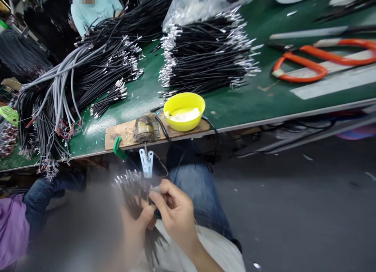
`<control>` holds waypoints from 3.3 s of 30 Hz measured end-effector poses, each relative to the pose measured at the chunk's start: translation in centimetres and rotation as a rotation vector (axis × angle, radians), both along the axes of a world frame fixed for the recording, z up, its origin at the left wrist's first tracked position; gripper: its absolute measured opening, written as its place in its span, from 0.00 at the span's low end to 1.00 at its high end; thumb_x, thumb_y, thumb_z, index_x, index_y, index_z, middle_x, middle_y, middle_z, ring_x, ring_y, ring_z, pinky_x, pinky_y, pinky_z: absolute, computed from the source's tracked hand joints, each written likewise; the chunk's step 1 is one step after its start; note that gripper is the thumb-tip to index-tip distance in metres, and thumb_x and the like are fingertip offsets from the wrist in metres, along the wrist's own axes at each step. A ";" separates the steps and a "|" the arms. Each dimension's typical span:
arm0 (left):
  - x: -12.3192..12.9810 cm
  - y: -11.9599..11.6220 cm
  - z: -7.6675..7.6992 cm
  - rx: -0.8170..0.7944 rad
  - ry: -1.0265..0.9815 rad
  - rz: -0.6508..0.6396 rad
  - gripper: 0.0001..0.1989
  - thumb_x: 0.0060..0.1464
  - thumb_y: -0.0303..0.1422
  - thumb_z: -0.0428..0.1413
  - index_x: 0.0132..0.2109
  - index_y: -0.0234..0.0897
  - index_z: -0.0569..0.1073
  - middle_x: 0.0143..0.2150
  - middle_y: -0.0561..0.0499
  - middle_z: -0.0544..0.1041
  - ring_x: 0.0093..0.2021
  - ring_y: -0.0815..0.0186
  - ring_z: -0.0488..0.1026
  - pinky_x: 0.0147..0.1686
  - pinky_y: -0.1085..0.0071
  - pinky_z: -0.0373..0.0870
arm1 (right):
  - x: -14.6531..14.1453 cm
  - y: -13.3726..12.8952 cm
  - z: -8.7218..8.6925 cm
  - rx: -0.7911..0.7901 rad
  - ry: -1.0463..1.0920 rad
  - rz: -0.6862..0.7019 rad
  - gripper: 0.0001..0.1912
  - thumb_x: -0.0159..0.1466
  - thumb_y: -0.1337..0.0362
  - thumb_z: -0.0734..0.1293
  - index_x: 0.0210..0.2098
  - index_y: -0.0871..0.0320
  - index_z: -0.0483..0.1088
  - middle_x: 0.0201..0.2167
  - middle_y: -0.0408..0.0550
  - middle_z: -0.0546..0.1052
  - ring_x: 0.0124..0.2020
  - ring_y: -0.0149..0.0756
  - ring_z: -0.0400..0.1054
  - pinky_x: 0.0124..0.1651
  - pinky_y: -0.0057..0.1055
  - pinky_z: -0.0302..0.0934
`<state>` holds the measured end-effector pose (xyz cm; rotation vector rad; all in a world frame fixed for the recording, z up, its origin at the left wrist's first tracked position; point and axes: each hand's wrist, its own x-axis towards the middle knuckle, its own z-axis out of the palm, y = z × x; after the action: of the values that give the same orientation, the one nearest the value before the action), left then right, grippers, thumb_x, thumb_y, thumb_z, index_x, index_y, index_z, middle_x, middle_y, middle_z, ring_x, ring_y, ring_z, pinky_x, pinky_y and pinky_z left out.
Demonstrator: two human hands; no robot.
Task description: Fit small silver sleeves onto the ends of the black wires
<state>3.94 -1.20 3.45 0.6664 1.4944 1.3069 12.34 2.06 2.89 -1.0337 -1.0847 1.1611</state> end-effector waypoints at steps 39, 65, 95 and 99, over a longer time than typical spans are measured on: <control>-2.1 1.0 1.2 -0.055 0.008 -0.120 0.20 0.39 0.47 0.61 0.21 0.33 0.67 0.09 0.61 0.56 0.10 0.78 0.51 0.11 0.78 0.48 | 0.8 0.8 0.0 0.529 -0.391 -0.063 0.09 0.57 0.76 0.63 0.31 0.56 0.69 0.24 0.46 0.70 0.25 0.35 0.66 0.29 0.33 0.65; -0.5 0.3 1.1 -0.038 0.047 0.116 0.21 0.35 0.46 0.63 0.20 0.36 0.63 0.10 0.61 0.60 0.10 0.78 0.54 0.10 0.79 0.52 | 0.2 0.4 -0.1 0.012 0.121 0.139 0.08 0.55 0.64 0.67 0.21 0.58 0.69 0.22 0.45 0.68 0.23 0.32 0.62 0.24 0.26 0.59; -0.2 1.8 1.7 -0.042 0.009 0.129 0.21 0.38 0.47 0.61 0.21 0.35 0.65 0.10 0.61 0.60 0.11 0.78 0.54 0.13 0.78 0.51 | 0.2 0.5 0.5 0.565 -0.375 -0.152 0.09 0.57 0.77 0.61 0.29 0.56 0.66 0.22 0.45 0.69 0.23 0.34 0.63 0.29 0.31 0.62; -1.1 2.2 1.7 -0.002 0.014 0.135 0.21 0.37 0.48 0.61 0.19 0.34 0.67 0.11 0.59 0.60 0.11 0.76 0.55 0.13 0.76 0.53 | 0.9 0.5 0.1 0.439 -0.237 -0.061 0.07 0.59 0.73 0.61 0.28 0.55 0.66 0.20 0.43 0.69 0.23 0.34 0.64 0.30 0.31 0.63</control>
<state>2.85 0.98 5.15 0.5831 1.5740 1.4050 13.24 2.54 2.98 -0.8608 -1.4092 0.7158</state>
